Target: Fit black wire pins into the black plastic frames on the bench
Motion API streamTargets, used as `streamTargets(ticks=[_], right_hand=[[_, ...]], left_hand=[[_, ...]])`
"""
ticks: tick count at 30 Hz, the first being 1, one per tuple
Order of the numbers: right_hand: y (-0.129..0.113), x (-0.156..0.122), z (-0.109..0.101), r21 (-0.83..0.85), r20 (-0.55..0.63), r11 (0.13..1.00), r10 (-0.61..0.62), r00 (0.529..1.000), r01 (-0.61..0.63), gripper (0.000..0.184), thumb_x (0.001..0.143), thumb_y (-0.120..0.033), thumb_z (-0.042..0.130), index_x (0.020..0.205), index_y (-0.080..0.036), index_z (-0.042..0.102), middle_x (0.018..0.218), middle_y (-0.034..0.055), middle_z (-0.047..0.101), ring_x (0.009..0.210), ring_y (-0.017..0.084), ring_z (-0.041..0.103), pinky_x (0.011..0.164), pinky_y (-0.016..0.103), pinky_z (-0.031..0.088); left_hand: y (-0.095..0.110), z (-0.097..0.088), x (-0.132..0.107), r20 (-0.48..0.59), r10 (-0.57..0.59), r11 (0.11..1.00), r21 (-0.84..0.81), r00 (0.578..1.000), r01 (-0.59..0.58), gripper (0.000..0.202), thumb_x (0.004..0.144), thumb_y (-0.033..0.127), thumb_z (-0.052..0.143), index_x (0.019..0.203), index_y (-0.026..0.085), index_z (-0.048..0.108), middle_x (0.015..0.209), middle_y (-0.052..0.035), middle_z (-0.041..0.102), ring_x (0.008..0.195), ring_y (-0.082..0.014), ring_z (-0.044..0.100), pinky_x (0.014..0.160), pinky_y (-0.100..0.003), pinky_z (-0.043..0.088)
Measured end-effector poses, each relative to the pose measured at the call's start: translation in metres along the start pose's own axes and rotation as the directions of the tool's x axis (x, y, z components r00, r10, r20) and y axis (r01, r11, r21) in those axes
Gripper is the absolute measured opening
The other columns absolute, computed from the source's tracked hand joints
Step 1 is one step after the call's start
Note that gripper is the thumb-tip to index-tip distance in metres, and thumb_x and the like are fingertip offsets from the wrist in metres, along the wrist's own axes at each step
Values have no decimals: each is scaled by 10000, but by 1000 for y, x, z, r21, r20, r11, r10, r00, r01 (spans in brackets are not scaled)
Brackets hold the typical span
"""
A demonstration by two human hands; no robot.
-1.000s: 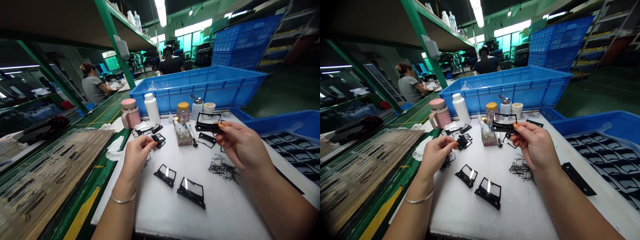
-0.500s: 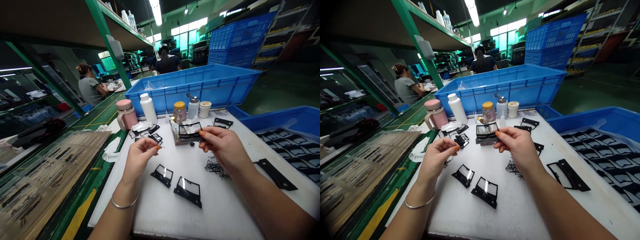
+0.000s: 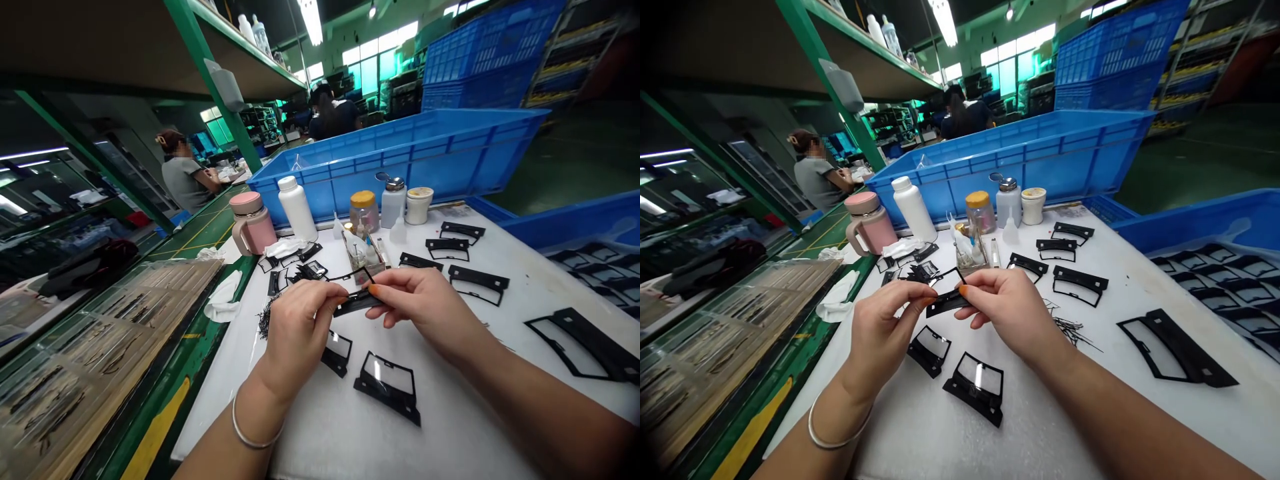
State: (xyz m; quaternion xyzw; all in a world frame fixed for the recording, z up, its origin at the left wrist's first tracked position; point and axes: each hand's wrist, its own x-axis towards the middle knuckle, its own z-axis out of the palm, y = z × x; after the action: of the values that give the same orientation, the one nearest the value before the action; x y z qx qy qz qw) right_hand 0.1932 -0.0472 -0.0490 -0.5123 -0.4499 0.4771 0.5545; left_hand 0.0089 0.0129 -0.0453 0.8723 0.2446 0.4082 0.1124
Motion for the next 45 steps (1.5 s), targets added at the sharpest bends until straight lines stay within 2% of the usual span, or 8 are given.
streamTargets(ticks=[6, 13, 23, 28, 33, 39, 45], right_hand=[[6, 2, 2, 123, 30, 988, 87, 996, -90, 196, 808, -365, 713, 830, -170, 707, 872, 52, 710, 721, 177, 716, 478, 155, 501], [4, 0, 2, 143, 35, 987, 66, 997, -70, 201, 815, -369, 705, 885, -180, 704, 1006, 65, 698, 733, 162, 709, 485, 141, 498], [2, -4, 6, 131, 17, 989, 62, 998, -63, 163, 838, -299, 660, 938, -170, 653, 1020, 69, 685, 750, 181, 715, 499, 160, 514], [3, -3, 5, 107, 2, 992, 71, 997, -71, 185, 857, -302, 639, 982, -166, 648, 897, 66, 694, 773, 195, 716, 514, 167, 524], [3, -3, 4, 140, -4, 987, 76, 997, -75, 193, 840, -306, 658, 975, -168, 654, 996, 80, 691, 758, 184, 715, 512, 165, 529], [2, 0, 7, 212, -7, 968, 137, 991, -132, 178, 835, -280, 651, 973, -167, 650, 1028, 81, 687, 735, 184, 718, 470, 145, 506], [3, -4, 8, 196, 15, 976, 96, 995, -97, 185, 858, -270, 634, 1016, -174, 628, 1049, 85, 683, 784, 199, 721, 486, 146, 516]], left_hand=[[-1, -3, 3, 9, 73, 992, 102, 997, -73, 94, 922, 111, 573, 918, 176, 640, 875, -10, 662, 843, -165, 553, 792, -312, 434], [0, -2, 2, 60, 48, 984, 167, 997, -58, 104, 947, 139, 516, 911, 166, 610, 905, -43, 644, 850, -189, 527, 795, -343, 407], [2, -2, 2, 88, 9, 983, 181, 996, -25, 118, 953, 149, 494, 886, 161, 590, 858, -46, 606, 853, -197, 499, 785, -348, 396], [2, -2, 2, 82, -4, 981, 194, 997, -12, 122, 952, 157, 492, 883, 170, 592, 859, -47, 609, 842, -197, 506, 781, -348, 399], [3, -2, 2, 79, 3, 980, 200, 997, -19, 105, 944, 155, 511, 890, 174, 599, 859, -41, 611, 837, -195, 503, 776, -345, 395], [3, -2, 3, 97, 2, 983, 183, 995, -20, 89, 936, 137, 520, 884, 163, 588, 848, -34, 595, 843, -190, 488, 782, -342, 387], [3, -2, 3, 110, -14, 985, 173, 994, -5, 99, 940, 137, 495, 880, 161, 569, 852, -40, 580, 833, -188, 480, 768, -339, 380]])
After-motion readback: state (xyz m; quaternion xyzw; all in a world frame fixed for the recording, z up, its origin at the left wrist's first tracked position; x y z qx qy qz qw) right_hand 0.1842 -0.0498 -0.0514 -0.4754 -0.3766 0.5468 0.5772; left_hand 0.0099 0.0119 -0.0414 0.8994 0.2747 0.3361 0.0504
